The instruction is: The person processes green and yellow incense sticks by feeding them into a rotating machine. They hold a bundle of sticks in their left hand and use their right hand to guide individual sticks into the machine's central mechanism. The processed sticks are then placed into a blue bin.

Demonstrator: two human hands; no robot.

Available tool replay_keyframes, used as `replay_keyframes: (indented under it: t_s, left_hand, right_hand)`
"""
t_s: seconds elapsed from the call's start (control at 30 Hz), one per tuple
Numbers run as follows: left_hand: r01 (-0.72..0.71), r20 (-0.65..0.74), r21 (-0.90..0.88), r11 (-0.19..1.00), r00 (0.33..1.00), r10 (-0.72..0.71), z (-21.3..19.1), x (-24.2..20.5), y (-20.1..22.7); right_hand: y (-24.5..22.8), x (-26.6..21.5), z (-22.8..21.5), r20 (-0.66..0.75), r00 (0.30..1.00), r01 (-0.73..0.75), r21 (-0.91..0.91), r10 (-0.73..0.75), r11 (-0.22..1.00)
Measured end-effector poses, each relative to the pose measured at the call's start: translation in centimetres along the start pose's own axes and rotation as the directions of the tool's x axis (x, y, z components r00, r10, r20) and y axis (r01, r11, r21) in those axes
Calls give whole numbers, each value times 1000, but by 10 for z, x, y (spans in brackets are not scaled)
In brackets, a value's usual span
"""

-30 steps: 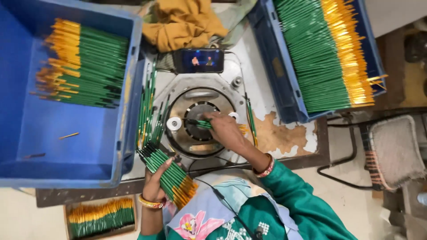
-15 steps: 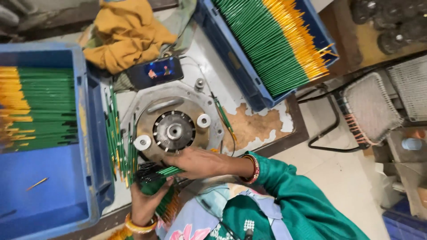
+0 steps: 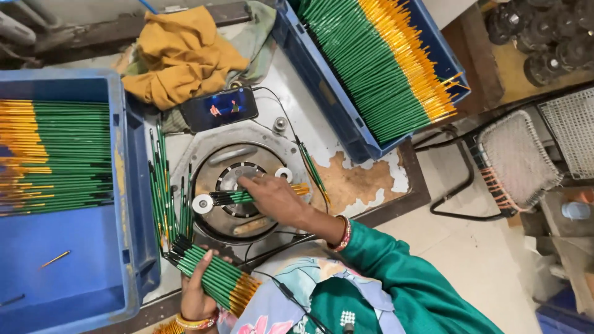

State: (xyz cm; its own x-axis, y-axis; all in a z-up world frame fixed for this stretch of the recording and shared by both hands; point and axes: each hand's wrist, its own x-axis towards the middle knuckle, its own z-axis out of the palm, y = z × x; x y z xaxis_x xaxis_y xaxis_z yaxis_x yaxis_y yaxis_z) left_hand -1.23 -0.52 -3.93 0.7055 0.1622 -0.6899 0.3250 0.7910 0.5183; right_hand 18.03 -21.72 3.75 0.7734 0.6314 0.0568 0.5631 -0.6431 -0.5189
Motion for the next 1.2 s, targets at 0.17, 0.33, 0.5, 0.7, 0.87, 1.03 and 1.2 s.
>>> replay_keyframes:
  t_s: [0.17,0.33,0.5,0.7,0.87,1.03,1.2]
  left_hand:
    - [-47,84,148,988,996,35,-4,-8,4]
    - [-179,213,208,962,968,134,21,-20,8]
    - [-583,534,489,649,788,306,53,-29,35]
    - [-200,81,311,929,980,184,30,-9,22]
    - [-81,40,141,987,996,76,16,-9,8]
    - [-74,40,92,993,997,70,14,-7,6]
    - [-124,139,175,977,985,100,23,-17,6]
  right_hand:
    - [-10,-3,-8,48,998,-42,129,36,991]
    - [-65,-19,-48,-270,950,252,366,-157,896]
    - [-64,-16,-41,554,817,19,249,-159,968]
    - [-54,-14,-93,-287,953,163,230,-94,959]
    - [-8,3,-12,62,994,-85,-37,87,996]
    - [-5,8,-8,37,997,-61,-1,61,998]
    - [-1,-4,3,-77,997,11,95,-3,995]
